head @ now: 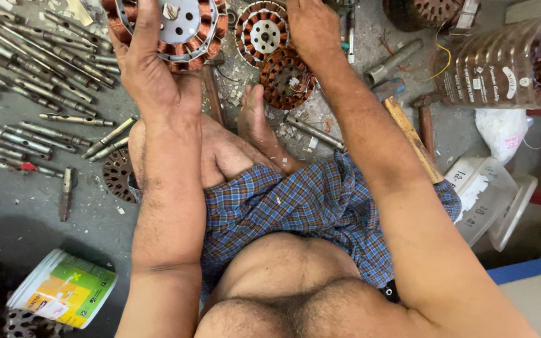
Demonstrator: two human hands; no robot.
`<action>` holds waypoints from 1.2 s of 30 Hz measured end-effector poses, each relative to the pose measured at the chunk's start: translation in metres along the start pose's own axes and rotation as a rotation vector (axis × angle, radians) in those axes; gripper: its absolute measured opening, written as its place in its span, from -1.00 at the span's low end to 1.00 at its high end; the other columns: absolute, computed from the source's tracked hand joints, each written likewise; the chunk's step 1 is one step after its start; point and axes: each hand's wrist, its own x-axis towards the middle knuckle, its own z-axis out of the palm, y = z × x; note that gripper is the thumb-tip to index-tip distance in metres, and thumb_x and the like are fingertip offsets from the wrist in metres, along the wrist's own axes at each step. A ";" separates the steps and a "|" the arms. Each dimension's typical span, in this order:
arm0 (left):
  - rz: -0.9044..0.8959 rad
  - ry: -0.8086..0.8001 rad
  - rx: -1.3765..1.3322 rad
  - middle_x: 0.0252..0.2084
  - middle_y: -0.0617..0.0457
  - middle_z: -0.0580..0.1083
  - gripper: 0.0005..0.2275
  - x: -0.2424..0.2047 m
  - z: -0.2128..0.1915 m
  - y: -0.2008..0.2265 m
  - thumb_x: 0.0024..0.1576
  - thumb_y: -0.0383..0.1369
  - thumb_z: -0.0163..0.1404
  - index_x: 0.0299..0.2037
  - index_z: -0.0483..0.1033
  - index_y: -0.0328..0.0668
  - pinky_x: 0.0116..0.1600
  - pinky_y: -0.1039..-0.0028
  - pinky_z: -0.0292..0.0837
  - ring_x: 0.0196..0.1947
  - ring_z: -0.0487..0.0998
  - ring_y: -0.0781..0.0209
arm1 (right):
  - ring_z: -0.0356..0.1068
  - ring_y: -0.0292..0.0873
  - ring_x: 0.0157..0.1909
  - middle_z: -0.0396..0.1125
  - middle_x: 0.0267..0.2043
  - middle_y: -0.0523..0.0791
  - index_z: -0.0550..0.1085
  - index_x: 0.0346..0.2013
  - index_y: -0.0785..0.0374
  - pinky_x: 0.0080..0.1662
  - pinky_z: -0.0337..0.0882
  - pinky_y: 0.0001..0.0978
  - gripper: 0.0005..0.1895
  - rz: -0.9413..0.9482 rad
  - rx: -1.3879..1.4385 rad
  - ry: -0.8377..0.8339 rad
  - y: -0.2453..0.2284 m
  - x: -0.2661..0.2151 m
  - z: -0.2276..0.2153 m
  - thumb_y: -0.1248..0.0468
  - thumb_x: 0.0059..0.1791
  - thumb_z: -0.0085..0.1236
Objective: The person sits on the floor and uses pliers to pull and remove copper wire coils from a motor stator. They repeatedly grip the wires and pull them out, placing the removed copper into a nearby container.
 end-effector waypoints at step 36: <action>0.131 -0.228 0.381 -0.16 0.08 0.62 -0.71 -0.013 0.013 -0.033 0.12 -0.66 0.35 -0.01 0.60 -0.27 -0.02 0.49 0.58 -0.20 0.61 0.32 | 0.45 -0.14 -0.29 0.38 -0.34 -0.04 0.57 -0.37 0.24 -0.20 0.48 -0.16 -0.18 0.520 0.622 -0.308 0.001 -0.050 0.012 -0.49 0.04 -0.12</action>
